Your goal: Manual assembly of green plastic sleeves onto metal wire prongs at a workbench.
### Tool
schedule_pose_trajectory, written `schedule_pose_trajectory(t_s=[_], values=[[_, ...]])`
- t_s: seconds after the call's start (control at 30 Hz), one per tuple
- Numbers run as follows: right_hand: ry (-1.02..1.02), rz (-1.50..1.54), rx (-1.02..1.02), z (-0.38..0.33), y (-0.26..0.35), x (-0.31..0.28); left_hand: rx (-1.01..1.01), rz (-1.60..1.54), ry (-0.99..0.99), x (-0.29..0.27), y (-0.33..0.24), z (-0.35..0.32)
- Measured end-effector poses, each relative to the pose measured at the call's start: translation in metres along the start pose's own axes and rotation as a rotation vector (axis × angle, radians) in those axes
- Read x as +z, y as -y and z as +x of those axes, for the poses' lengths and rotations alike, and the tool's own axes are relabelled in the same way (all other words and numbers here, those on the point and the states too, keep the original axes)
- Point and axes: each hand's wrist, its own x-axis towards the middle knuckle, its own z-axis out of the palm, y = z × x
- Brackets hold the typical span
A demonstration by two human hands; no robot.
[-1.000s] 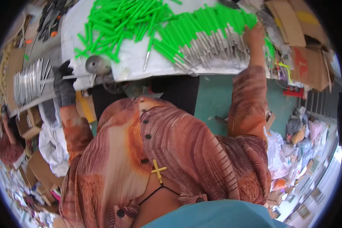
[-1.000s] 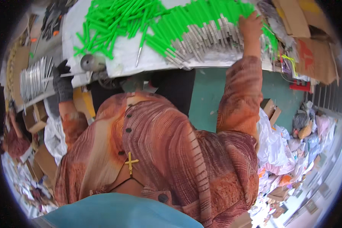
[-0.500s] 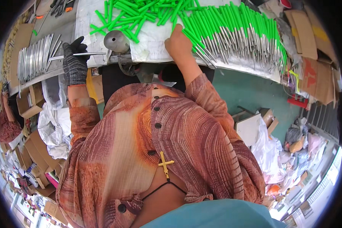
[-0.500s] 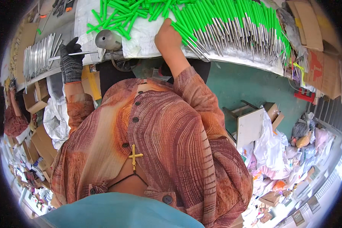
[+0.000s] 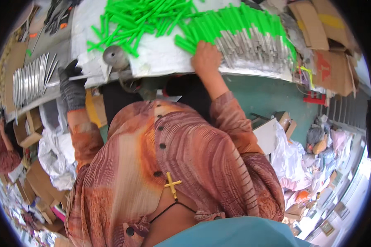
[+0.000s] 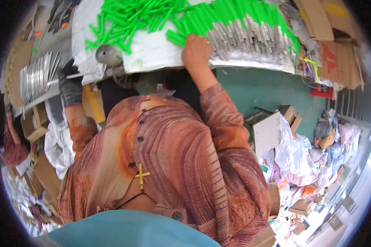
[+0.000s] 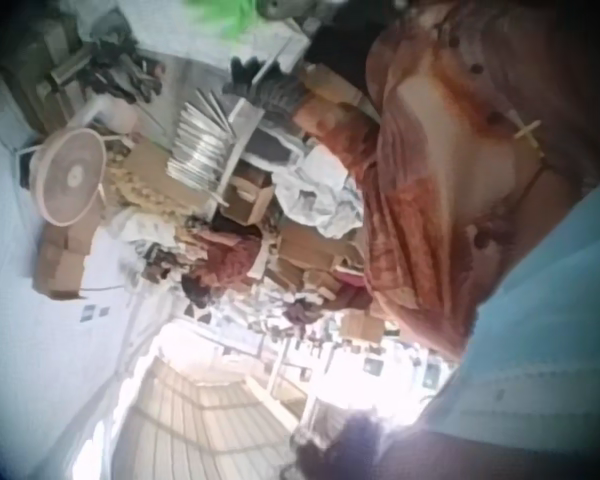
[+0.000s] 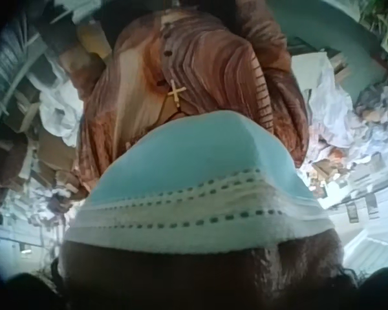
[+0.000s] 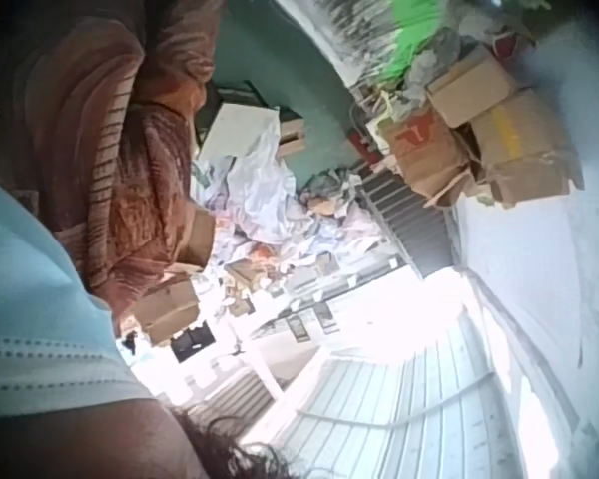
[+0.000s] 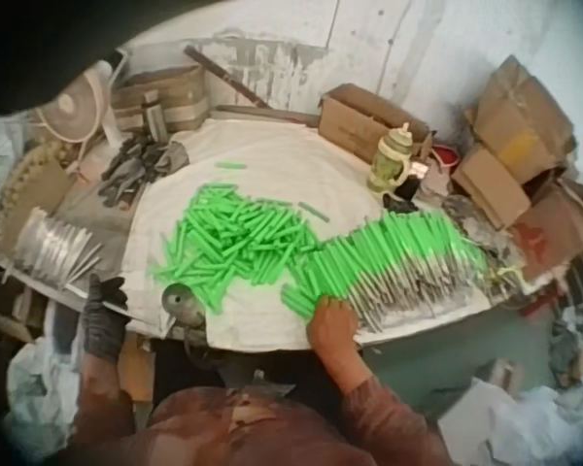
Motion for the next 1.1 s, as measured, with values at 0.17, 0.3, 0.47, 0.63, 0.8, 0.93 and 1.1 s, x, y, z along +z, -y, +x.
schedule_pose_trajectory(t_s=[0.17,0.3,0.47,0.63,0.8,0.93,1.1], values=[[-0.06,0.051,-0.069,0.008,0.001,-0.003,0.035,0.05,-0.01,-0.006,-0.011,-0.005],[-0.098,0.063,-0.088,0.005,-0.001,-0.002,0.072,0.066,-0.015,0.01,-0.014,-0.013],[-0.061,0.068,-0.143,0.005,-0.004,-0.004,0.055,0.091,0.012,0.021,-0.018,-0.017],[0.002,0.012,-0.195,0.004,-0.001,0.0,0.055,0.122,0.026,0.025,-0.017,-0.018],[0.017,0.033,-0.225,0.011,-0.006,0.004,0.09,0.092,0.024,0.021,-0.013,-0.012],[0.198,0.296,-0.099,0.017,-0.031,-0.019,0.031,0.065,0.138,0.026,-0.014,-0.005],[0.159,0.739,0.106,0.034,-0.069,-0.085,0.077,0.055,0.026,0.024,-0.011,-0.011]])
